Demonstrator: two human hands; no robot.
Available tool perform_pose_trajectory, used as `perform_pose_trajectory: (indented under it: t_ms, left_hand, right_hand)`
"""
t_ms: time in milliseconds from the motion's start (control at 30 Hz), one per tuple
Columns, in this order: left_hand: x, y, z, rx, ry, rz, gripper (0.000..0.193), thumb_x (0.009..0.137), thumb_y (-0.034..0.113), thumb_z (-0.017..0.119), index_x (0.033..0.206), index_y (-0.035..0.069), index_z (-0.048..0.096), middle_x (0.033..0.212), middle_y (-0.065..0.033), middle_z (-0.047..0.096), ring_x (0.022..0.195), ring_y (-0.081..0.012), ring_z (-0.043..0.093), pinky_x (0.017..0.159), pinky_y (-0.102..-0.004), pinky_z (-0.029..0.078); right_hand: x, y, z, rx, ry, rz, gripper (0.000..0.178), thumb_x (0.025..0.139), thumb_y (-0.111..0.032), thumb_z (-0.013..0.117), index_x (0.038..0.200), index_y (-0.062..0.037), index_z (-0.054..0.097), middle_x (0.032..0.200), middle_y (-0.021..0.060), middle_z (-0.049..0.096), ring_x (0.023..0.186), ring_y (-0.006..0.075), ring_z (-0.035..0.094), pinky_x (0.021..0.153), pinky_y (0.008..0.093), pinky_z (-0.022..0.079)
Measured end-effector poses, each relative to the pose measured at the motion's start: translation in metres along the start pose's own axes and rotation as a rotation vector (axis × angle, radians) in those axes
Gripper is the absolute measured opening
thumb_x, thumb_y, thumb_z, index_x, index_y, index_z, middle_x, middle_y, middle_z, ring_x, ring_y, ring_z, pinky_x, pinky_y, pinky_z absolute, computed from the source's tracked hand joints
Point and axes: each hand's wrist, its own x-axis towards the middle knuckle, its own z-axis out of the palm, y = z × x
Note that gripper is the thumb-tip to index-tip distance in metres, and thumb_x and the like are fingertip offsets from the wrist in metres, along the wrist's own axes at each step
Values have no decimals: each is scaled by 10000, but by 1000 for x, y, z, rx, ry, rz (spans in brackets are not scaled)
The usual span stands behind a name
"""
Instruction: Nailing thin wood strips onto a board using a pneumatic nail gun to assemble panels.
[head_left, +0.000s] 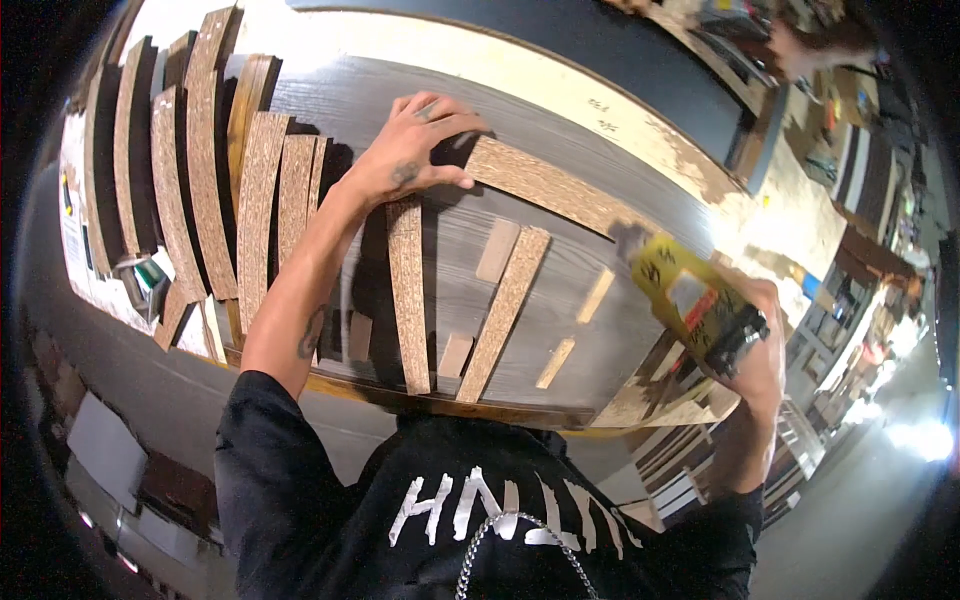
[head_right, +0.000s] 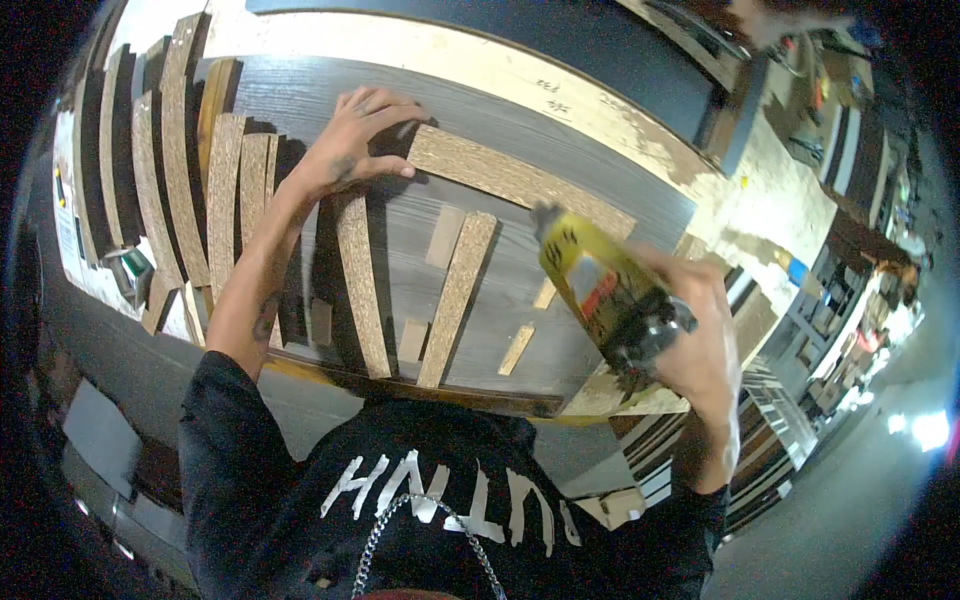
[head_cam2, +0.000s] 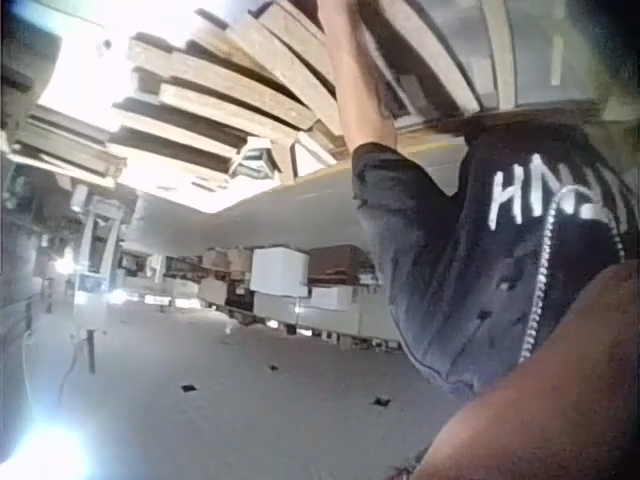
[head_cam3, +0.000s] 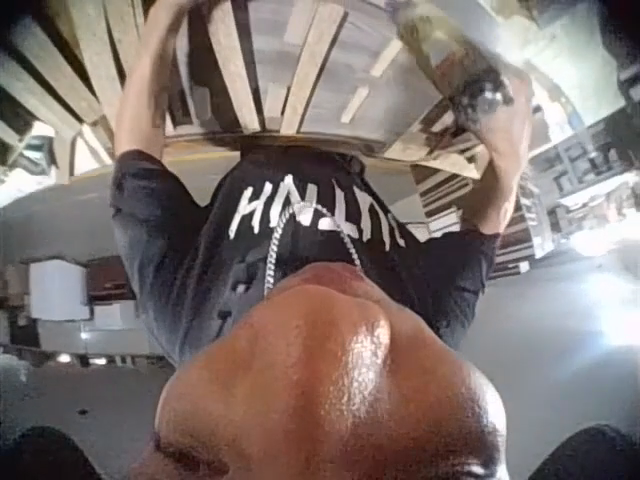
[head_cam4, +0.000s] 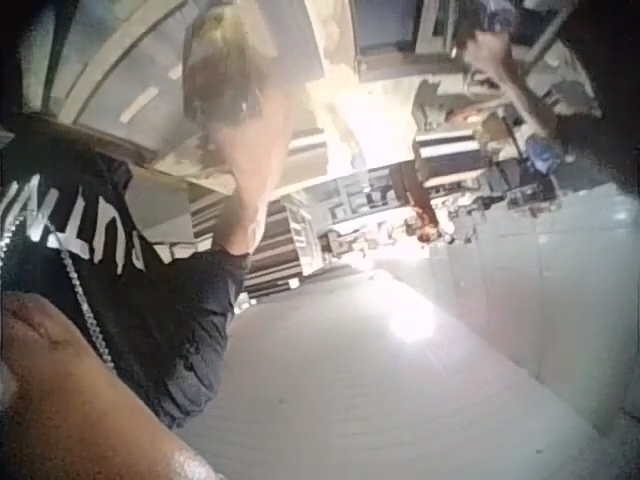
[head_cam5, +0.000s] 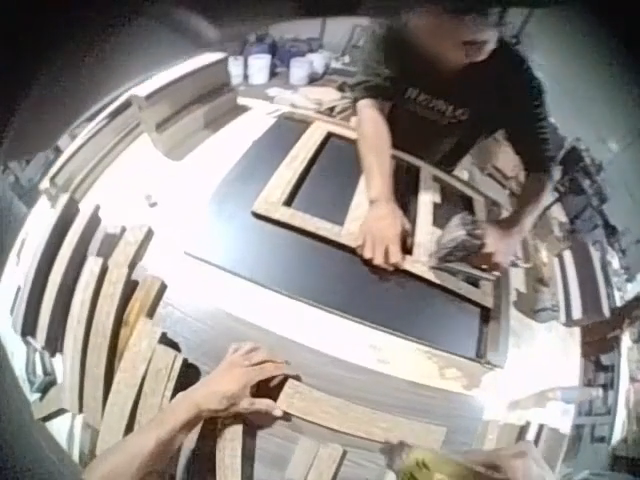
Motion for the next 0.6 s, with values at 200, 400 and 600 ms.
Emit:
perform_pose_trajectory:
  t_ms: [200, 400, 600]
  left_hand:
    - [0, -11, 9, -13, 82, 25, 621, 661, 399, 797, 1234, 209, 652, 1264, 25, 580, 1252, -235, 447, 1087, -434, 307]
    - [-4, -18, 17, 36, 147, 104, 658, 669, 453, 756, 1277, 238, 622, 1293, 25, 566, 1262, -243, 446, 1081, -447, 336]
    - [-7, -20, 21, 59, 176, 123, 663, 685, 456, 727, 1294, 224, 608, 1287, 17, 568, 1255, -243, 456, 1069, -443, 346]
  right_hand:
    - [76, 49, 63, 101, 11, -243, 946, 464, -39, 897, 1338, -148, 553, 1172, 120, 551, 1126, 297, 537, 1031, 418, 438]
    - [100, 19, 90, 44, -152, -42, 859, 507, -32, 869, 1309, -127, 575, 1145, 135, 566, 1112, 298, 550, 1023, 396, 448]
    - [100, -5, 102, -270, -48, -241, 537, 703, -96, 733, 1232, -82, 641, 1073, 171, 657, 1049, 350, 566, 999, 401, 428]
